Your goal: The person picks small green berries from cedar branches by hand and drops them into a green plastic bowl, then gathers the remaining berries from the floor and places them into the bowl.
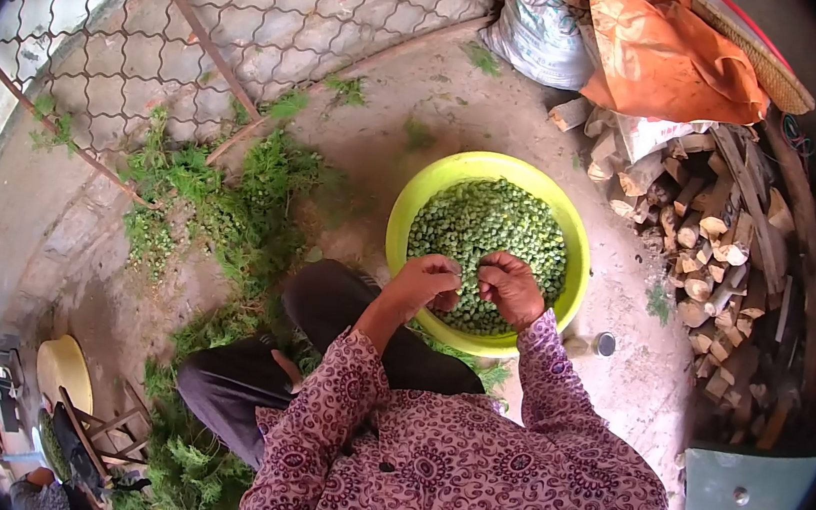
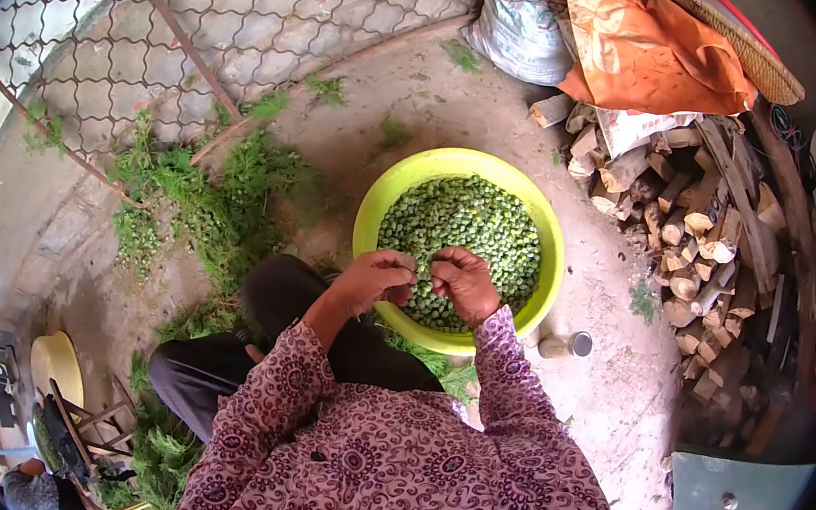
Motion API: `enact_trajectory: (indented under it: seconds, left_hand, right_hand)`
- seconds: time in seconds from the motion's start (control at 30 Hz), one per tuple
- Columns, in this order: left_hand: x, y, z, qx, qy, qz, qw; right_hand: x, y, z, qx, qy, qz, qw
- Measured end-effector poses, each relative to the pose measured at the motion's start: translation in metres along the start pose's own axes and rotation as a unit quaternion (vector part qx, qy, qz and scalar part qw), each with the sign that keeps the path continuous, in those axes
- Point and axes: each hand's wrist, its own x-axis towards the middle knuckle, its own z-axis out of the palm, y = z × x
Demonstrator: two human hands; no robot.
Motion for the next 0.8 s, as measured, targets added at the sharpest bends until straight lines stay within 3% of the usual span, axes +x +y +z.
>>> enact_trajectory:
  seconds: [0.27, 0.37, 0.47, 0.53, 0.57, 0.6, 0.67, 0.73, 0.8]
  left_hand:
    - [0.004, 0.006, 0.003, 0.048, -0.013, -0.015, 0.999]
    - [0.006, 0.006, 0.005, 0.072, -0.013, -0.024, 0.997]
    - [0.015, 0.000, 0.001, 0.075, -0.020, -0.032, 0.996]
    - [0.019, -0.002, 0.001, 0.077, -0.040, -0.041, 0.995]
    - [0.021, -0.004, 0.003, 0.018, -0.038, -0.021, 0.999]
    - [0.022, -0.006, 0.006, -0.042, -0.035, -0.002, 0.999]
    - [0.025, 0.001, 0.010, -0.013, -0.063, -0.025, 0.998]
    - [0.025, 0.004, 0.017, -0.001, -0.068, -0.009, 0.998]
    - [0.026, 0.004, 0.020, 0.002, -0.075, -0.015, 0.997]
  right_hand:
    - [0.004, 0.015, 0.009, 0.047, -0.003, 0.016, 0.999]
    - [0.004, 0.016, 0.003, 0.244, -0.013, 0.081, 0.966]
    - [-0.007, 0.008, -0.017, 0.310, -0.047, 0.064, 0.947]
    - [-0.022, 0.003, -0.042, 0.137, -0.012, 0.068, 0.988]
    - [-0.034, -0.001, -0.048, -0.057, 0.021, 0.102, 0.993]
    - [-0.049, -0.005, -0.053, -0.249, 0.054, 0.135, 0.958]
    - [-0.068, 0.028, -0.084, -0.444, -0.045, 0.160, 0.880]
    - [-0.090, 0.070, -0.101, -0.644, -0.073, 0.023, 0.761]
    - [-0.098, 0.082, -0.094, -0.636, -0.022, -0.011, 0.771]
